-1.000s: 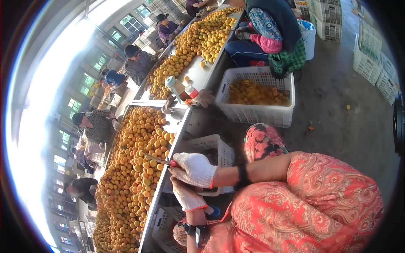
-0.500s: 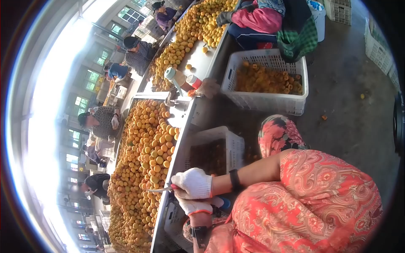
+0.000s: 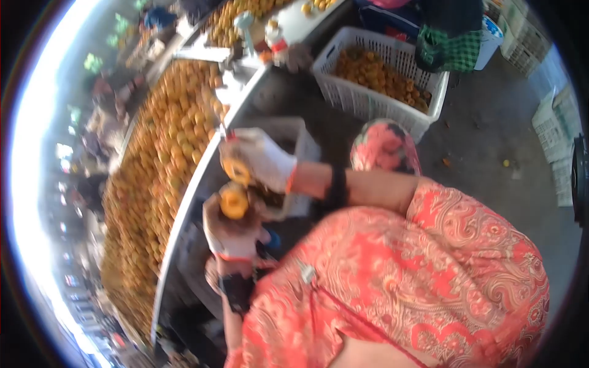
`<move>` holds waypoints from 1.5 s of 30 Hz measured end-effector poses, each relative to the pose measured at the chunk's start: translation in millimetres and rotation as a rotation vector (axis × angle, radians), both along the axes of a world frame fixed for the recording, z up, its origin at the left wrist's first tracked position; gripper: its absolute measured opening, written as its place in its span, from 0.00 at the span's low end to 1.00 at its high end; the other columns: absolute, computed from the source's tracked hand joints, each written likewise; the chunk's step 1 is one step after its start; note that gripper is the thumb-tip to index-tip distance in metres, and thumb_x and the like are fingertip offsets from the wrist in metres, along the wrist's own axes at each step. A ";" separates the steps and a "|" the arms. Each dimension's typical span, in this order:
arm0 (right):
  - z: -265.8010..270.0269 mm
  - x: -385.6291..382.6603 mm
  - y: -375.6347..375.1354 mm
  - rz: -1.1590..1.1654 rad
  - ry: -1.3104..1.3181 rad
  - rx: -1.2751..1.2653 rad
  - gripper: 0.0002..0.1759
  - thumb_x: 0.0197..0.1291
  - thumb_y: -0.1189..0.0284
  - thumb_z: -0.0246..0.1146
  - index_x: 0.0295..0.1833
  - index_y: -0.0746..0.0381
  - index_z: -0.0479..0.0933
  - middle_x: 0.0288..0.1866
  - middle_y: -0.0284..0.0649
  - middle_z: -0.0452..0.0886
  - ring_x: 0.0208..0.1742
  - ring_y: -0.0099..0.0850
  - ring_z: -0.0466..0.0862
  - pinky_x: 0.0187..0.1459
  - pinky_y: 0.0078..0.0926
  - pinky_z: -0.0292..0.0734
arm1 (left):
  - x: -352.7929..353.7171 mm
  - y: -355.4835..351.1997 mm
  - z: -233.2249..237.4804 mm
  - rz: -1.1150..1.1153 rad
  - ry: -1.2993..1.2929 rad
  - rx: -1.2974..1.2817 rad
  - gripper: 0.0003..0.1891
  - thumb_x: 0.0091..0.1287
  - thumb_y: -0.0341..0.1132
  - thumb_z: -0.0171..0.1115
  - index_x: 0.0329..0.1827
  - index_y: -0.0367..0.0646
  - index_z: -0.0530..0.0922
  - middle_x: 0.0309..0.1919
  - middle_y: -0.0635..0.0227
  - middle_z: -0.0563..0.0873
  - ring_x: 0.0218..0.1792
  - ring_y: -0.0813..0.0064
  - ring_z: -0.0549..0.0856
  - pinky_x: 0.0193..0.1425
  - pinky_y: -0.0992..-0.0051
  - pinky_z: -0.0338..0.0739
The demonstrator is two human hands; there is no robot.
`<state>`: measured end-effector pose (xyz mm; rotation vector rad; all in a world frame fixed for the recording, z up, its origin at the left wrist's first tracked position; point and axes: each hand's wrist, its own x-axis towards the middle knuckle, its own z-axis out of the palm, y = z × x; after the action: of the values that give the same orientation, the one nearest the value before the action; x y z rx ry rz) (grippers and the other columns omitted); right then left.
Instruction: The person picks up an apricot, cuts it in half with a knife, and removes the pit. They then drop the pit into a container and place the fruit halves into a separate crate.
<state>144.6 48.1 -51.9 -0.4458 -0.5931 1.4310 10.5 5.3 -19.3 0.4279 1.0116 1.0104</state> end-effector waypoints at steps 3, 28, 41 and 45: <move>8.5 1.8 -14.3 -0.042 -0.124 -0.020 0.10 0.71 0.68 0.63 0.37 0.62 0.79 0.26 0.30 0.78 0.23 0.18 0.75 0.24 0.20 0.70 | -21.2 8.7 -11.5 -0.396 -0.224 0.155 0.24 0.72 0.50 0.52 0.60 0.39 0.75 0.46 0.56 0.82 0.39 0.62 0.82 0.31 0.70 0.79; 42.9 -14.7 -52.8 -0.462 -0.937 0.364 0.12 0.68 0.68 0.67 0.38 0.66 0.76 0.26 0.41 0.79 0.29 0.25 0.77 0.33 0.30 0.75 | -28.7 -34.4 23.0 -0.230 -0.223 0.500 0.31 0.60 0.21 0.65 0.69 0.45 0.71 0.49 0.59 0.83 0.36 0.68 0.88 0.26 0.74 0.84; 109.8 -3.1 -67.2 -0.042 -0.177 0.351 0.28 0.78 0.55 0.51 0.23 0.55 0.57 0.16 0.32 0.59 0.15 0.26 0.60 0.21 0.26 0.57 | -22.6 -44.4 33.5 -0.321 -0.125 0.446 0.26 0.63 0.23 0.61 0.65 0.44 0.70 0.35 0.64 0.79 0.21 0.74 0.79 0.18 0.77 0.68; 108.9 -9.1 -64.1 -0.021 -0.104 0.313 0.25 0.76 0.61 0.53 0.23 0.55 0.60 0.15 0.32 0.59 0.13 0.26 0.58 0.20 0.27 0.56 | -19.6 -46.3 31.0 -0.345 -0.125 0.443 0.25 0.64 0.24 0.62 0.64 0.44 0.69 0.34 0.65 0.78 0.18 0.74 0.77 0.16 0.77 0.66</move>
<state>135.6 -16.0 56.9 -0.2775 -0.8789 1.2721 -9.2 -41.0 11.7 0.8617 0.5698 0.9294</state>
